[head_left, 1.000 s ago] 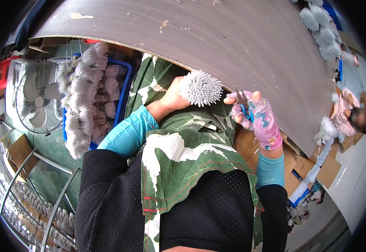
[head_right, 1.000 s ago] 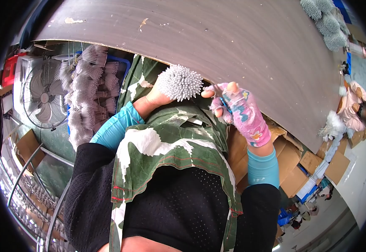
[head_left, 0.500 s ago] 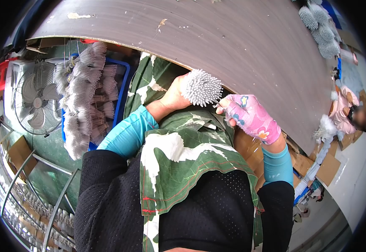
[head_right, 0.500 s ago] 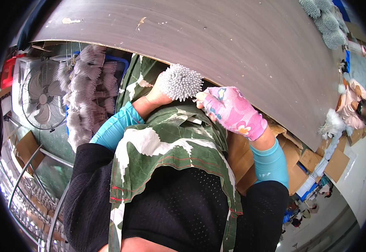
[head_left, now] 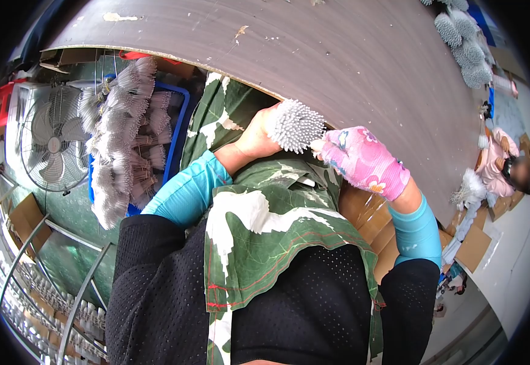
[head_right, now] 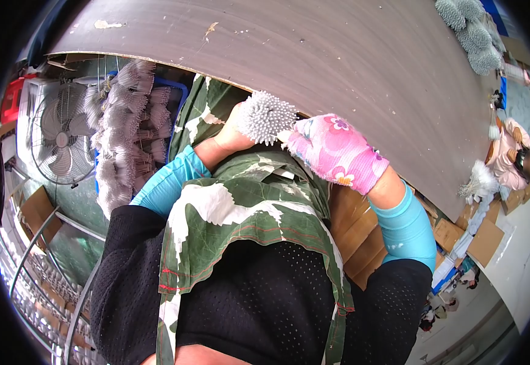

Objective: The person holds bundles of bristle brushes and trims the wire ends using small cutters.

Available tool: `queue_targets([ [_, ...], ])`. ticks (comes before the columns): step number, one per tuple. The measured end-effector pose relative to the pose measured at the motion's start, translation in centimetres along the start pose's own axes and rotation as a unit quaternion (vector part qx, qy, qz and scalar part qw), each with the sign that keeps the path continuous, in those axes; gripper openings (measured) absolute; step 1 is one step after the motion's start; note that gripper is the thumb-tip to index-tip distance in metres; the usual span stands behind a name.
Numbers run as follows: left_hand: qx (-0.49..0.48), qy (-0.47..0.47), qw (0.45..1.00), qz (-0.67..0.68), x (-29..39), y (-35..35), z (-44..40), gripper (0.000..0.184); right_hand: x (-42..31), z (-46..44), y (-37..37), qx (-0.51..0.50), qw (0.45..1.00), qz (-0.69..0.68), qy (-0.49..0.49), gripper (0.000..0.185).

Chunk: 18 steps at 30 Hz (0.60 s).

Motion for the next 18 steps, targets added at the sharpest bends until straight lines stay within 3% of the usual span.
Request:
queue_targets([
  [5,-0.002,0.013,1.000,0.014,-0.2,-0.1,-0.1,0.027,-0.6,-0.5,0.5,-0.033,0.999,0.025,-0.030,0.035],
  [7,-0.005,-0.015,1.000,-0.012,-0.1,-0.1,-0.2,0.042,-1.4,-0.7,0.6,-0.056,0.991,0.119,-0.012,0.030],
  [13,-0.005,0.029,0.997,0.078,-0.2,-0.1,-0.1,0.043,-2.4,-1.1,0.7,-0.032,0.975,0.209,0.062,0.028],
  [16,0.000,0.054,0.990,0.133,-0.6,-0.2,0.0,0.043,-1.7,-0.9,1.0,-0.041,0.993,0.112,-0.016,0.029],
  [18,0.005,0.037,0.994,0.103,-0.5,-0.1,0.0,0.043,-1.5,-0.5,1.2,-0.052,0.996,0.065,-0.018,0.032],
])
Point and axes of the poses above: each hand's wrist, its own z-axis away from the middle knuckle, its own y-axis out of the back of the hand, x = y × z, the point moved 6 cm from there along -z, towards the middle knuckle, and after that the axes turned 3 degrees about x, right-handed, at the moved point
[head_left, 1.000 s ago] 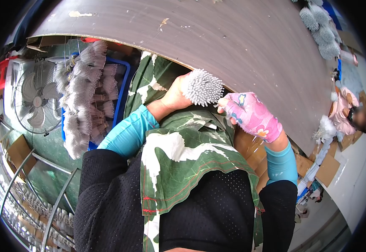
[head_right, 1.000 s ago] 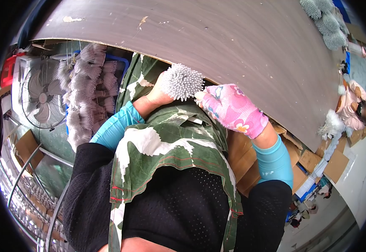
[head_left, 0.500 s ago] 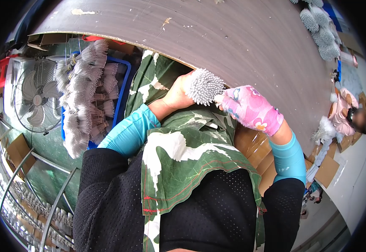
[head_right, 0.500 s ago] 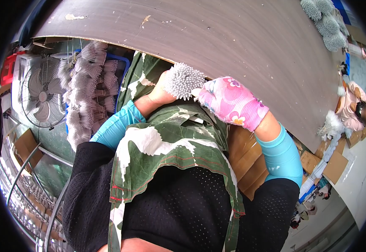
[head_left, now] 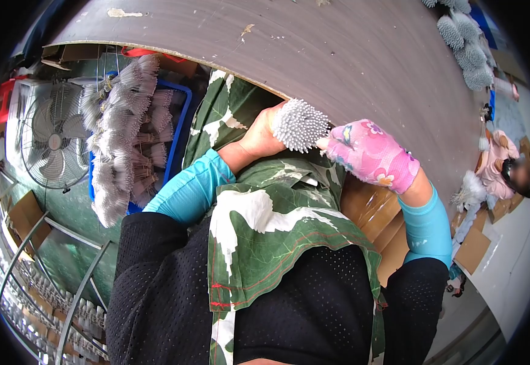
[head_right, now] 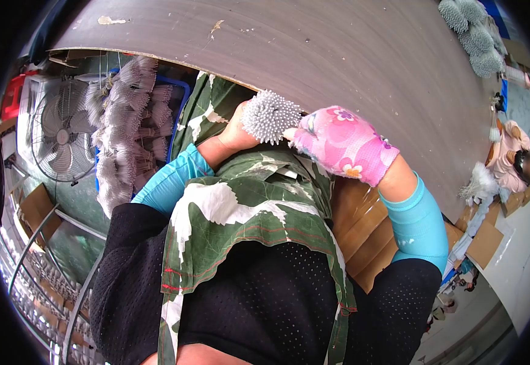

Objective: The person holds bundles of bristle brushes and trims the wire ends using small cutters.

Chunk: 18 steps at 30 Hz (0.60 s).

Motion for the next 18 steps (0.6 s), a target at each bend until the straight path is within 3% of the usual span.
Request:
queue_targets([
  [2,0.002,-0.017,0.999,-0.029,0.0,0.0,0.0,0.044,1.0,0.2,-0.3,-0.020,0.998,-0.040,-0.046,0.034],
  [8,0.035,0.014,0.999,0.030,-1.0,-0.2,0.2,0.048,1.4,0.4,-0.6,-0.019,0.998,-0.050,-0.033,0.037],
  [11,0.041,0.009,0.999,-0.033,-1.6,-0.3,0.3,0.048,1.4,1.0,-1.1,-0.003,0.994,-0.091,-0.062,0.035],
  [16,0.073,0.037,0.989,0.127,-2.6,-0.5,0.5,0.044,2.6,1.2,-3.3,0.032,0.984,-0.151,-0.094,0.034],
  [18,0.071,0.019,0.992,0.104,-2.3,-0.5,0.4,0.044,2.9,1.3,-4.2,0.059,0.972,-0.210,-0.091,0.035],
])
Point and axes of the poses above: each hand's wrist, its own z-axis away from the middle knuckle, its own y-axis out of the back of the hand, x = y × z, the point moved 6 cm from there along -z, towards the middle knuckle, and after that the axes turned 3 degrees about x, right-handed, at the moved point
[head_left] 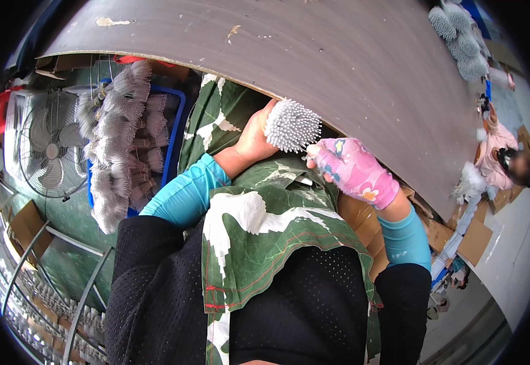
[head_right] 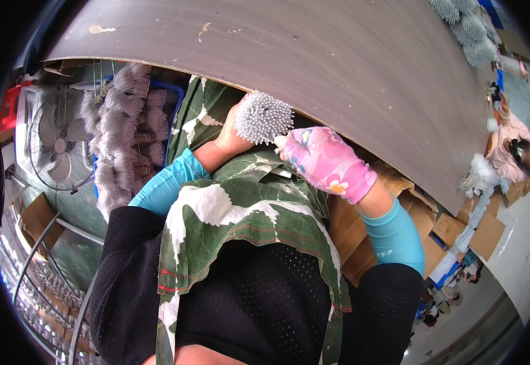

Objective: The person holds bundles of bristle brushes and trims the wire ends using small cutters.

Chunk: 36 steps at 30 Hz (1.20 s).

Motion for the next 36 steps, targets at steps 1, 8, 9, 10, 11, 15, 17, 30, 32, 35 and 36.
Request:
queue_targets([
  [1,-0.002,-0.019,1.000,-0.022,0.2,0.0,0.0,0.044,-0.1,0.2,-0.3,0.000,1.000,-0.018,0.003,0.035],
  [8,0.019,0.028,0.999,0.014,-1.6,0.2,-0.1,0.048,0.4,0.7,-0.4,0.030,0.996,-0.085,-0.024,0.034],
  [9,0.017,0.029,0.999,0.012,-1.6,0.2,0.0,0.048,0.5,0.6,-0.4,0.030,0.996,-0.085,-0.024,0.034],
  [10,0.015,0.031,0.999,0.010,-1.6,0.3,0.0,0.048,0.7,0.5,-0.4,0.019,0.996,-0.079,-0.029,0.033],
  [11,0.014,0.032,0.999,0.009,-1.6,0.3,0.1,0.048,0.9,0.4,-0.5,0.010,0.997,-0.074,-0.035,0.033],
  [15,0.008,0.037,0.999,0.012,-1.1,0.1,0.1,0.046,0.9,0.3,-0.6,0.001,0.996,-0.084,-0.025,0.033],
  [17,0.006,0.023,1.000,-0.010,-0.6,0.1,0.1,0.046,1.1,0.1,-0.6,0.003,0.998,-0.066,-0.004,0.038],
  [30,0.012,0.031,0.999,0.024,-1.2,0.1,-0.1,0.048,0.8,-0.3,-0.7,-0.026,0.996,-0.089,-0.017,0.035],
  [32,0.011,0.030,0.999,0.024,-1.5,0.1,-0.1,0.049,0.7,-0.2,-0.5,-0.005,0.999,-0.037,0.015,0.033],
  [35,0.000,0.019,1.000,0.005,-2.1,0.0,-0.2,0.049,0.2,-0.1,-0.1,0.023,0.999,0.013,0.045,0.031],
  [36,0.009,0.020,1.000,0.002,-1.4,0.0,-0.2,0.049,0.2,0.0,0.2,0.031,0.999,0.008,0.042,0.030],
])
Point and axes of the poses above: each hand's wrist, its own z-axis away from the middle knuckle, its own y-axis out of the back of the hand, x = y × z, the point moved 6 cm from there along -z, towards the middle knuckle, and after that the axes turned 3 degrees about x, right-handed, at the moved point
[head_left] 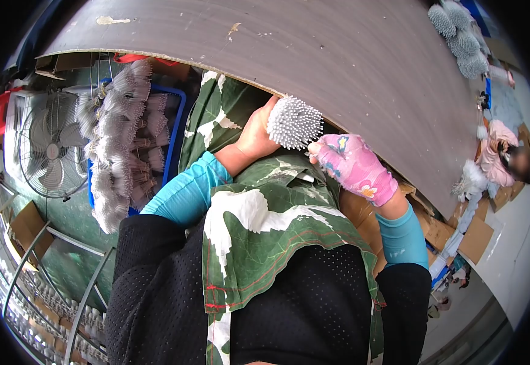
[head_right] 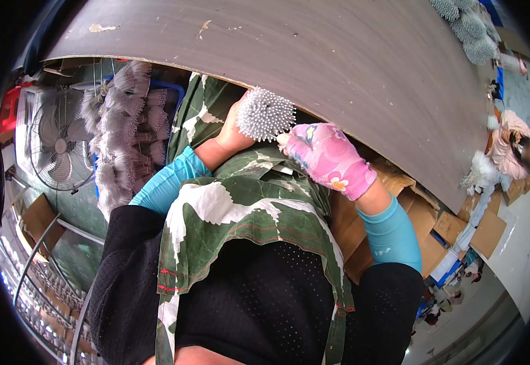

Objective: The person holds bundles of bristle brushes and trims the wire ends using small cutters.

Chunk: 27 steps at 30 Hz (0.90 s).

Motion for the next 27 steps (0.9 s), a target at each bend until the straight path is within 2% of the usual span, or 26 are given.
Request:
queue_targets([
  [4,0.006,-0.005,1.000,-0.024,0.5,0.1,0.2,0.048,-0.7,0.1,0.7,-0.015,1.000,-0.012,-0.010,0.031],
  [6,0.008,-0.039,0.997,-0.072,1.1,0.2,0.2,0.048,-1.4,-0.1,1.1,-0.022,0.994,0.102,0.020,0.033],
  [7,0.009,-0.072,0.990,-0.119,1.6,0.1,0.3,0.048,-1.6,-0.2,1.2,-0.023,0.994,0.102,0.021,0.033],
  [8,0.010,-0.072,0.990,-0.120,1.4,0.1,0.3,0.048,-1.8,-0.4,1.3,-0.027,0.992,0.117,0.035,0.034],
  [10,0.008,-0.025,0.999,-0.037,1.2,0.0,0.1,0.049,-2.4,-0.8,1.6,-0.032,0.989,0.133,0.049,0.035],
  [11,0.006,-0.059,0.993,-0.106,1.9,0.0,0.3,0.049,-2.8,-0.9,1.6,-0.044,0.983,0.168,0.057,0.034],
  [13,0.007,-0.066,0.990,-0.122,2.6,0.1,0.4,0.049,-3.7,-1.2,1.6,-0.057,0.975,0.205,0.065,0.032],
  [18,0.009,-0.074,0.987,-0.145,2.6,0.1,0.4,0.050,-4.2,-2.0,1.7,-0.112,0.964,0.240,-0.002,0.036],
  [21,0.006,-0.070,0.985,-0.157,3.4,0.1,0.4,0.051,-4.9,-2.0,2.3,-0.103,0.970,0.216,-0.031,0.038],
  [27,0.002,-0.065,0.984,-0.167,3.3,0.1,0.4,0.051,-5.1,-2.1,1.9,-0.116,0.956,0.268,-0.002,0.039],
])
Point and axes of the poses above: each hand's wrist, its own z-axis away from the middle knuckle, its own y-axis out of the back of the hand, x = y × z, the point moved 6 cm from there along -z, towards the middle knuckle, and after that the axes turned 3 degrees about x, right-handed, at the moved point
